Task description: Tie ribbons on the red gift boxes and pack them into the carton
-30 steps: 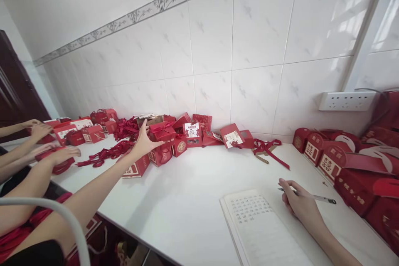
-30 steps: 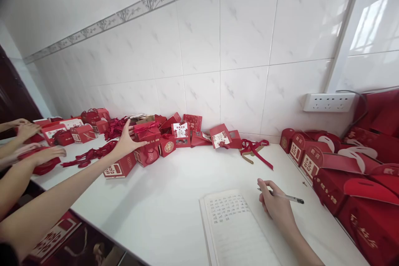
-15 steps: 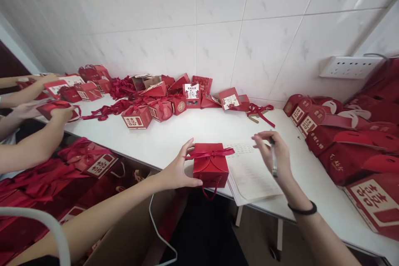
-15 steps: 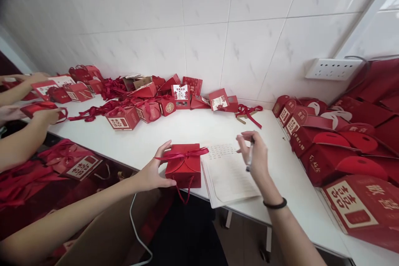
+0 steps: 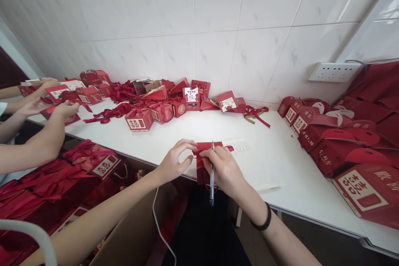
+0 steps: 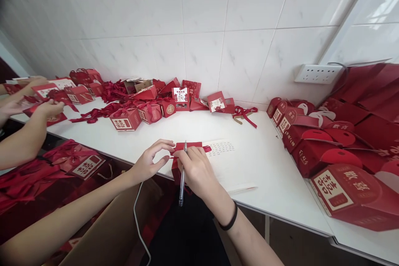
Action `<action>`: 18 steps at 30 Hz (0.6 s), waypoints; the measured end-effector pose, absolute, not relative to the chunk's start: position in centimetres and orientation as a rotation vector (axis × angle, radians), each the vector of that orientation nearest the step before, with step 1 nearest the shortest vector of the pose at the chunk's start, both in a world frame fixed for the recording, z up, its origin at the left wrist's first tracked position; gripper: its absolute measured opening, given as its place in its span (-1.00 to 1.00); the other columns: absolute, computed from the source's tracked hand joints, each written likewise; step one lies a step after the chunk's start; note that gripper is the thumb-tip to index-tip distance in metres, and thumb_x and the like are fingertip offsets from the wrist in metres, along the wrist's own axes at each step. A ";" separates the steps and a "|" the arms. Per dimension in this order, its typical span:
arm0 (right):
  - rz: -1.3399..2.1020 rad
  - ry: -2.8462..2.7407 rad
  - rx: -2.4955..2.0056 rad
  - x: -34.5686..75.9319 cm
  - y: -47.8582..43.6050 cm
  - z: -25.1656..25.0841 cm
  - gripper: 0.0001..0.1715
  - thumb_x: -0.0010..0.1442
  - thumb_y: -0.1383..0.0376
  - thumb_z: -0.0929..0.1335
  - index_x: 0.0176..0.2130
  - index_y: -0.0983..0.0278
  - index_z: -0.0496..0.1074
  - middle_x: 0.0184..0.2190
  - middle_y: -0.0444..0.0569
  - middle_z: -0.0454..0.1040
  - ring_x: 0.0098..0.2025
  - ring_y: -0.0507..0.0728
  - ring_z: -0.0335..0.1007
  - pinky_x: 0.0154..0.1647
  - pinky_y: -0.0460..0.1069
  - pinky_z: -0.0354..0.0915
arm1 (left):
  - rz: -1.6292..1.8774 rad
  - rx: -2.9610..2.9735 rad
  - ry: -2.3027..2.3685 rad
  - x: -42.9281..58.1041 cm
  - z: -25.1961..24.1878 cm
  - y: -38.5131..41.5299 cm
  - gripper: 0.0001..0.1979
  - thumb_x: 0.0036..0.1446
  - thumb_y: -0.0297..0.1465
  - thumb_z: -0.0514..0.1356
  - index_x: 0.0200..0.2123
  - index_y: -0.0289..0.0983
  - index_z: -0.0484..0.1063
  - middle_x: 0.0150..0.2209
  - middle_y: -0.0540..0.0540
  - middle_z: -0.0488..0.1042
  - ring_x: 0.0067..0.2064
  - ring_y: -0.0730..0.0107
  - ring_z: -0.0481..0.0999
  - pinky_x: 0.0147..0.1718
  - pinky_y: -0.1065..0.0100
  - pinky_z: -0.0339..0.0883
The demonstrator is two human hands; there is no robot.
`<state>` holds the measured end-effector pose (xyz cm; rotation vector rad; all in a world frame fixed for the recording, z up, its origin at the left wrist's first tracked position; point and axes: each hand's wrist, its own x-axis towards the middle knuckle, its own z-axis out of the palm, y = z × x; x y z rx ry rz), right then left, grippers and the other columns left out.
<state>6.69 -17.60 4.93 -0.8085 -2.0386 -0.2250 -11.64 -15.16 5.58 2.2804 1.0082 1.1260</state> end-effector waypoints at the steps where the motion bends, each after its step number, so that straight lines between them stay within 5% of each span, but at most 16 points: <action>1: -0.225 -1.994 -0.796 6.8 -17.8 4.6 -0.83 0.26 0.49 0.20 -0.24 0.30 0.33 -0.47 -0.04 0.34 -0.44 0.12 0.24 -0.43 0.02 0.20 | 1.152 2.246 1.015 -11.4 5.8 -15.1 -0.80 0.04 -0.53 0.04 -0.27 -0.25 0.39 -0.12 -0.13 0.42 0.00 0.28 0.40 0.04 0.16 0.29; 5: -0.201 -1.863 -0.702 7.2 -18.7 3.4 -0.78 0.22 0.54 0.24 -0.19 0.27 0.30 -0.34 0.00 0.42 -0.30 0.13 0.34 -0.31 0.03 0.26 | 1.241 2.215 1.049 -9.6 7.3 -15.0 -0.81 0.07 -0.52 0.03 -0.26 -0.25 0.38 -0.19 -0.09 0.44 -0.07 0.32 0.42 -0.04 0.21 0.31; 12: -0.201 -1.724 -0.648 7.2 -19.6 1.6 -0.76 0.17 0.56 0.27 -0.25 0.23 0.30 -0.33 0.01 0.44 -0.30 0.12 0.40 -0.35 0.03 0.34 | 0.717 2.471 1.149 -6.8 8.1 -13.9 -0.94 0.03 -0.37 0.21 -0.41 -0.24 0.44 -0.25 -0.07 0.47 -0.15 0.25 0.41 -0.10 0.18 0.29; 18: -0.225 -1.737 -0.570 7.0 -19.6 0.8 -0.73 0.14 0.61 0.28 -0.31 0.24 0.28 -0.35 -0.01 0.45 -0.28 0.12 0.43 -0.28 0.09 0.36 | 0.861 2.349 1.140 -6.7 6.5 -13.9 -0.91 0.02 -0.41 0.22 -0.50 -0.24 0.41 -0.24 -0.05 0.47 -0.10 0.26 0.40 -0.04 0.18 0.26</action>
